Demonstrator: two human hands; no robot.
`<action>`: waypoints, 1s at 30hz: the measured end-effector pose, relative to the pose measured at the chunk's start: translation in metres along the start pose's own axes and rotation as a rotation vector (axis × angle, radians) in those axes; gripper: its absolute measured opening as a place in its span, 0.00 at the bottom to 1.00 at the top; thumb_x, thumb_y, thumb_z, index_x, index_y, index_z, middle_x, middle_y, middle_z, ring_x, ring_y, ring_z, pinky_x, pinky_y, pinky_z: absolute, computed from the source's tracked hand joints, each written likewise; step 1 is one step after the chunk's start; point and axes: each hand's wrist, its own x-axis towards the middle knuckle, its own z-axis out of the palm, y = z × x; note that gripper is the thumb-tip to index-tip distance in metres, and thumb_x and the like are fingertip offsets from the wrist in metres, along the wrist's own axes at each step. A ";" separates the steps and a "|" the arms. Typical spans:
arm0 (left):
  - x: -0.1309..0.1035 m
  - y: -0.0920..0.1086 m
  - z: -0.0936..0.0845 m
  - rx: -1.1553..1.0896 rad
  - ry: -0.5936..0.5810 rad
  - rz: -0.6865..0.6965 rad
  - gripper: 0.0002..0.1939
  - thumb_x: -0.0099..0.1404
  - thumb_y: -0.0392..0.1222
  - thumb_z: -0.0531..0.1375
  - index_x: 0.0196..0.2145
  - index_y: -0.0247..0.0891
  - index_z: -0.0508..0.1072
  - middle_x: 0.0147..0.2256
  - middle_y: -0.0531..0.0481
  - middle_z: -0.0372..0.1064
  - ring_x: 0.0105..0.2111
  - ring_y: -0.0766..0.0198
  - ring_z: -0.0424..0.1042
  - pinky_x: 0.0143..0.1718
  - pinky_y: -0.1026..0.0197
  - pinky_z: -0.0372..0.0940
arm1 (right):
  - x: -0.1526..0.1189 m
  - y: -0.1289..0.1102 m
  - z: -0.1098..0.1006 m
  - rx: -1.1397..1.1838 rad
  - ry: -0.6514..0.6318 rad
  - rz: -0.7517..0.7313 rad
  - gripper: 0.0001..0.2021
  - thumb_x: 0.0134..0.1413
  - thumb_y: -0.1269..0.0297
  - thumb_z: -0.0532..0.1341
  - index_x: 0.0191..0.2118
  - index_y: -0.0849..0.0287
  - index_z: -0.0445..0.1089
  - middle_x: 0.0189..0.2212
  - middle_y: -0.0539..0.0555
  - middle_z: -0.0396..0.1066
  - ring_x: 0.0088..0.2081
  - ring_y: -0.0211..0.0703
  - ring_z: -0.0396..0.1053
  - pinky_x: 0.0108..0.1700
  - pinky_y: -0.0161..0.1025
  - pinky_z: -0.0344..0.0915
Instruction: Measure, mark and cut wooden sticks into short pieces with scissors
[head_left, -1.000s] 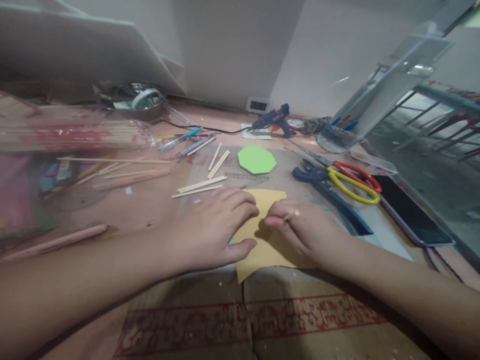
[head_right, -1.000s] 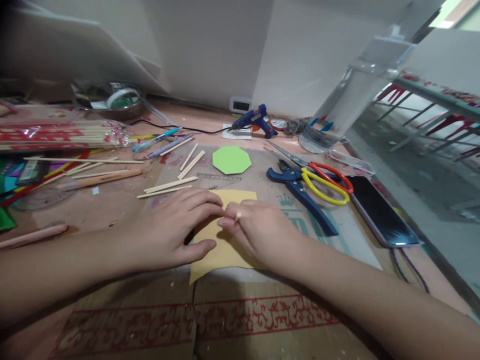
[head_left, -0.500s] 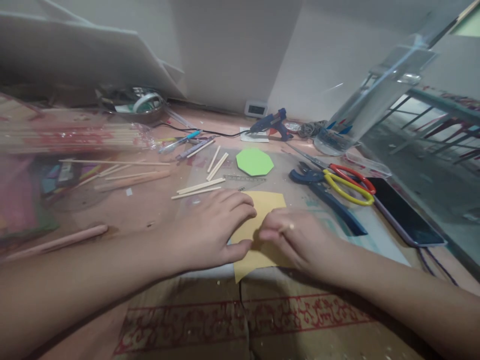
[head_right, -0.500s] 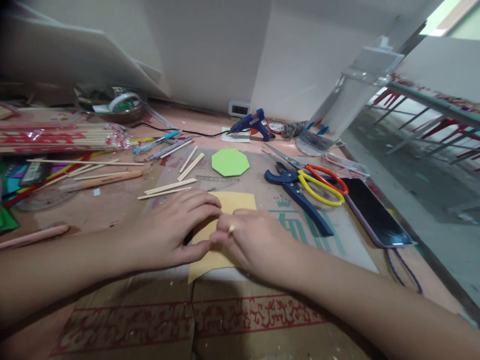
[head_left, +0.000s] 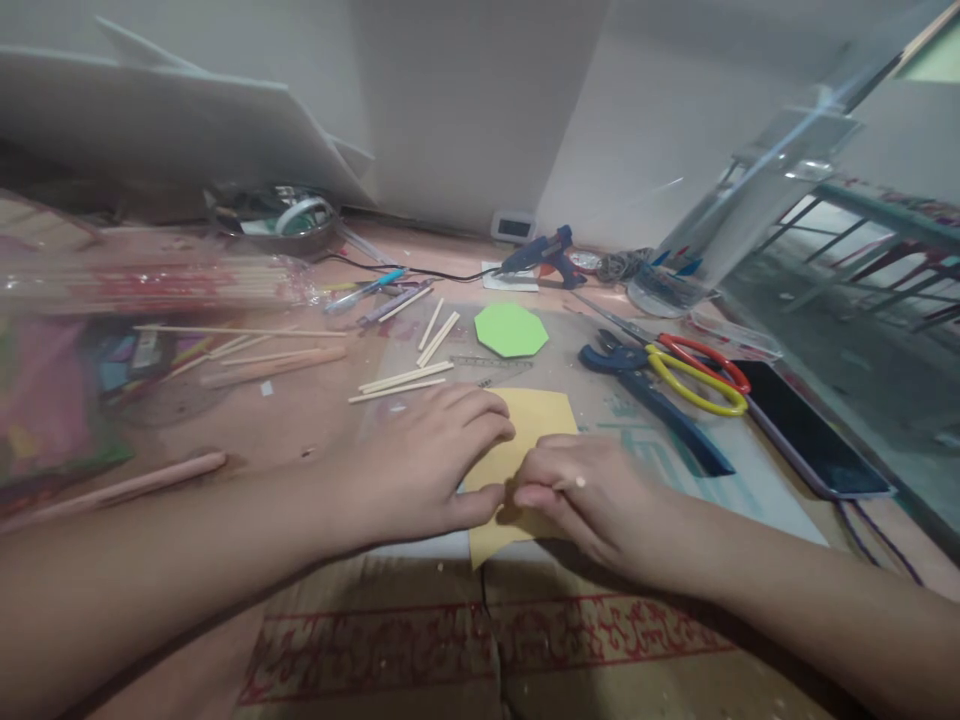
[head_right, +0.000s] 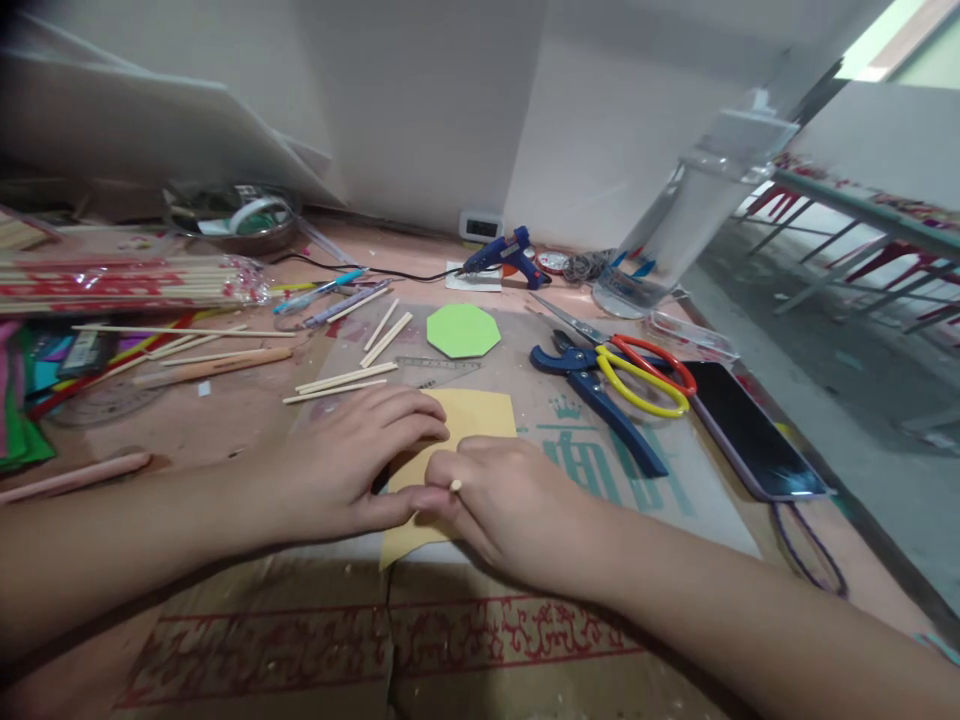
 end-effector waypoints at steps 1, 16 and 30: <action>0.000 0.000 0.000 0.000 -0.001 -0.001 0.18 0.66 0.49 0.59 0.50 0.38 0.72 0.54 0.44 0.68 0.58 0.51 0.63 0.60 0.49 0.57 | 0.000 0.001 0.000 0.008 -0.004 0.017 0.19 0.72 0.61 0.48 0.33 0.60 0.70 0.26 0.54 0.73 0.28 0.42 0.69 0.32 0.37 0.59; 0.002 -0.003 -0.001 -0.020 0.157 0.105 0.13 0.72 0.48 0.56 0.42 0.37 0.74 0.47 0.44 0.73 0.50 0.54 0.68 0.54 0.49 0.60 | 0.009 0.013 0.007 1.497 0.214 0.427 0.16 0.56 0.52 0.68 0.31 0.57 0.65 0.18 0.48 0.73 0.18 0.33 0.61 0.20 0.28 0.58; 0.000 -0.001 -0.009 -0.147 0.357 0.180 0.09 0.71 0.41 0.58 0.33 0.36 0.74 0.33 0.50 0.73 0.38 0.62 0.68 0.47 0.54 0.59 | 0.007 0.005 0.009 1.270 0.333 0.368 0.15 0.54 0.52 0.71 0.32 0.57 0.69 0.22 0.49 0.77 0.20 0.34 0.69 0.23 0.31 0.68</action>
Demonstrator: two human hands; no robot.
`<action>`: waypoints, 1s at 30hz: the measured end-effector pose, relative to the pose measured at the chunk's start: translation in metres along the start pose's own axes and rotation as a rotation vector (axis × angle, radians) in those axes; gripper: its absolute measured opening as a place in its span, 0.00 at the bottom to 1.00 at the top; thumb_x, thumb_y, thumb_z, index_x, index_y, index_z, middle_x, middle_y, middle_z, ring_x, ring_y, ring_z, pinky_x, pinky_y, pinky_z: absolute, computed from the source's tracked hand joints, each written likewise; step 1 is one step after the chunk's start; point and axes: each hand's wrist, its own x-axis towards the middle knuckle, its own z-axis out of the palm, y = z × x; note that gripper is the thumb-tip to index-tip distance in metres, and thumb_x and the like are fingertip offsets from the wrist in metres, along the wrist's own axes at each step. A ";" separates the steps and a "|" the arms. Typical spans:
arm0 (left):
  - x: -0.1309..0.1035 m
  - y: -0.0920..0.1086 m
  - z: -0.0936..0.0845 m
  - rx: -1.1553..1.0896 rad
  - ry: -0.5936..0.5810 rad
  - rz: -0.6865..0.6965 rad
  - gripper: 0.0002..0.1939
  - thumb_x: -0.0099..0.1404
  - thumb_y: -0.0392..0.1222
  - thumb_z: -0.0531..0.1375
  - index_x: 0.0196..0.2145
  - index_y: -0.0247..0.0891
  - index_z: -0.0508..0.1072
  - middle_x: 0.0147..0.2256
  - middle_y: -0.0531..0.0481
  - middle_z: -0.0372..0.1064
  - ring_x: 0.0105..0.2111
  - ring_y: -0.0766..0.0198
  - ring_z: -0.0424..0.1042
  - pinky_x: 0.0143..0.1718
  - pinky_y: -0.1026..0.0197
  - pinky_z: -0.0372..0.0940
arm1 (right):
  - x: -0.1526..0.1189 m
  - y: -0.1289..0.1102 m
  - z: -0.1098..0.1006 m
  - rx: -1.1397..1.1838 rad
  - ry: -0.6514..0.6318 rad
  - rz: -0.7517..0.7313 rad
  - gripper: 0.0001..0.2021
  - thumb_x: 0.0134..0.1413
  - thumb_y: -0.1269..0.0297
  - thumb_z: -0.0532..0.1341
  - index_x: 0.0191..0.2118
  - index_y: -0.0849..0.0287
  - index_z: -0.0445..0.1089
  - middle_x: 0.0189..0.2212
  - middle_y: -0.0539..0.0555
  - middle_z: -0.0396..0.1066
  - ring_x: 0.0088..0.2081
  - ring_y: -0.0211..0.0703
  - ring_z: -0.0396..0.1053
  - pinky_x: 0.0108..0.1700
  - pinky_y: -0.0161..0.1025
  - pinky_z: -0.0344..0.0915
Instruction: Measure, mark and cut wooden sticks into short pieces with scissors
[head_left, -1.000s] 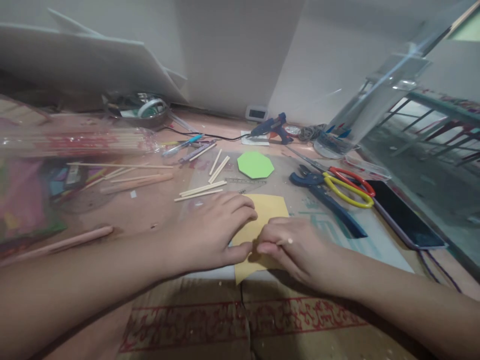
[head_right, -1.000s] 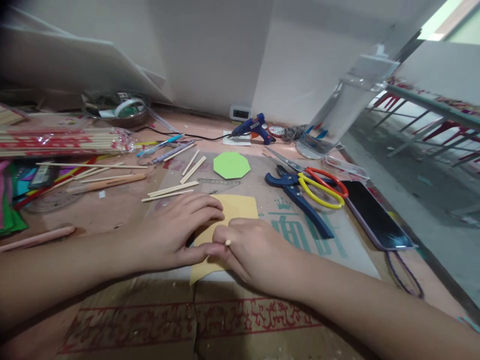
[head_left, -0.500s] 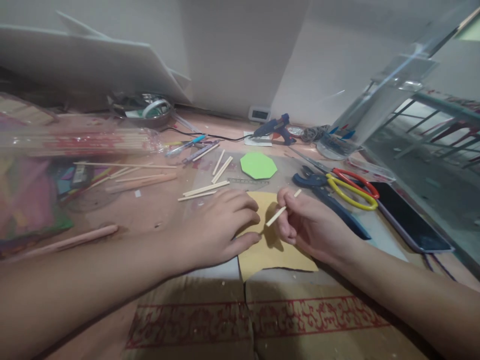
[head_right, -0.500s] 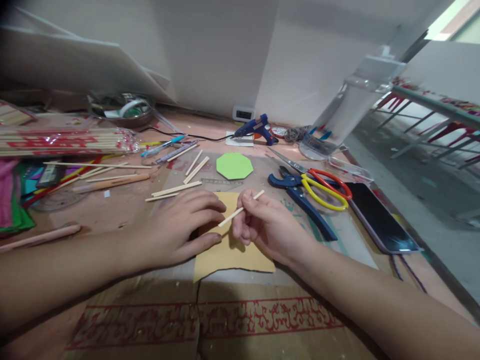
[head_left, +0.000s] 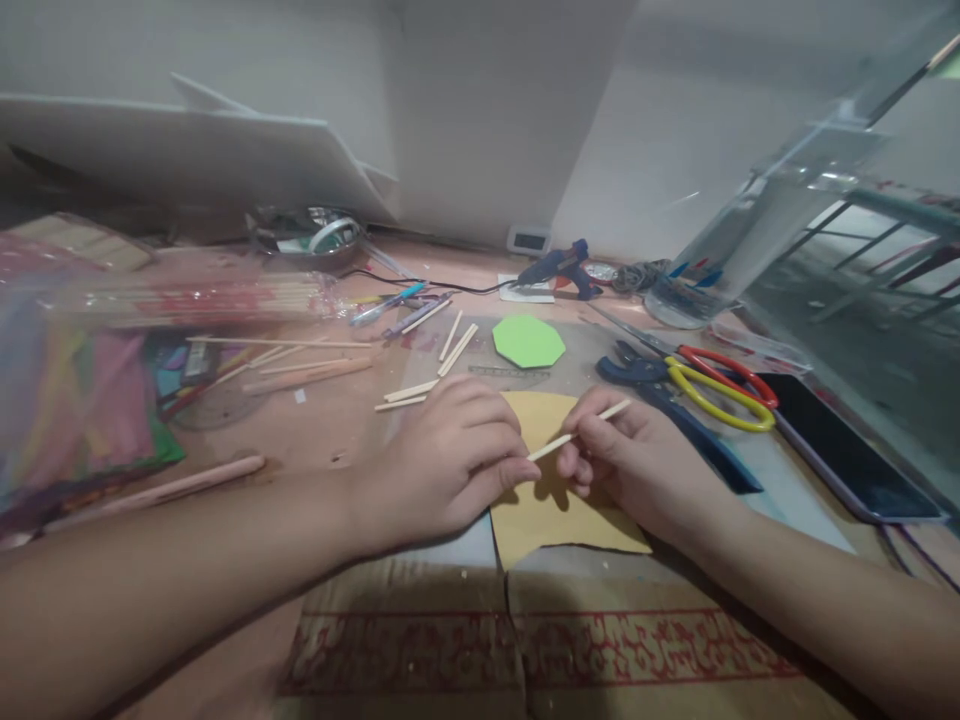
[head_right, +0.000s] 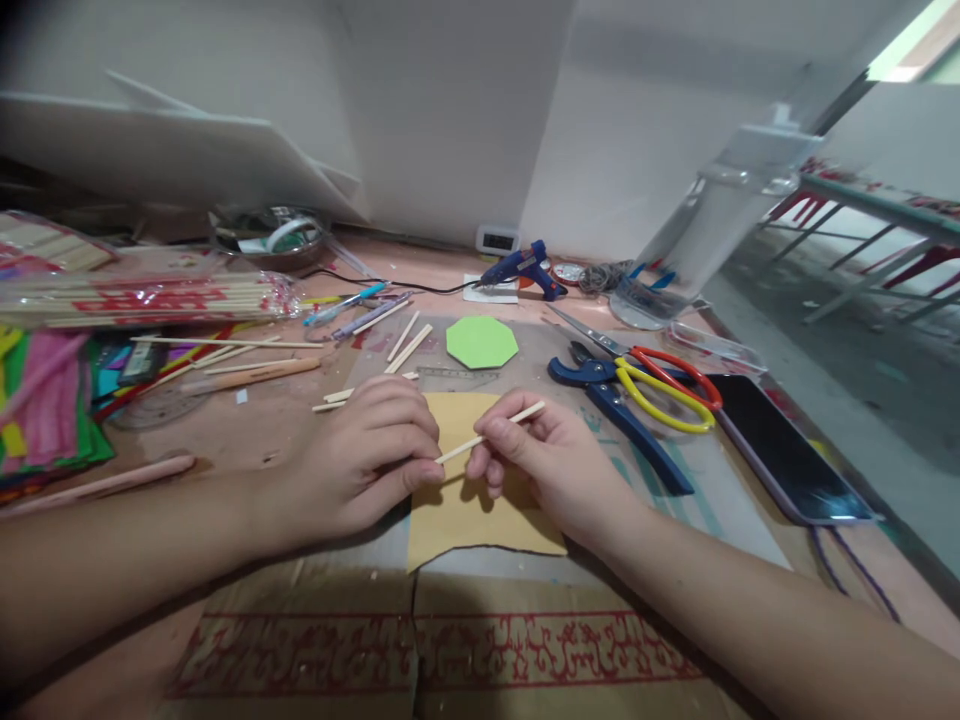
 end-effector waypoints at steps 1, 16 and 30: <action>0.000 0.000 0.000 0.003 -0.006 -0.017 0.10 0.72 0.41 0.58 0.32 0.36 0.74 0.32 0.50 0.73 0.38 0.62 0.68 0.47 0.54 0.59 | -0.003 -0.001 0.000 -0.062 0.036 -0.050 0.15 0.56 0.52 0.70 0.32 0.57 0.70 0.22 0.49 0.77 0.20 0.35 0.70 0.24 0.31 0.69; 0.001 0.001 -0.007 0.082 -0.076 -0.134 0.11 0.72 0.47 0.57 0.42 0.38 0.74 0.38 0.47 0.76 0.40 0.60 0.71 0.43 0.57 0.63 | -0.023 -0.010 -0.001 -0.734 0.139 -0.412 0.05 0.60 0.60 0.65 0.35 0.51 0.79 0.32 0.53 0.81 0.33 0.44 0.78 0.35 0.37 0.76; 0.019 -0.049 -0.080 0.659 -0.283 -0.716 0.20 0.71 0.47 0.50 0.28 0.37 0.74 0.27 0.44 0.73 0.25 0.60 0.66 0.28 0.58 0.53 | 0.003 -0.001 -0.012 -0.476 0.188 -0.174 0.17 0.57 0.47 0.65 0.43 0.55 0.72 0.38 0.56 0.77 0.39 0.46 0.75 0.39 0.42 0.74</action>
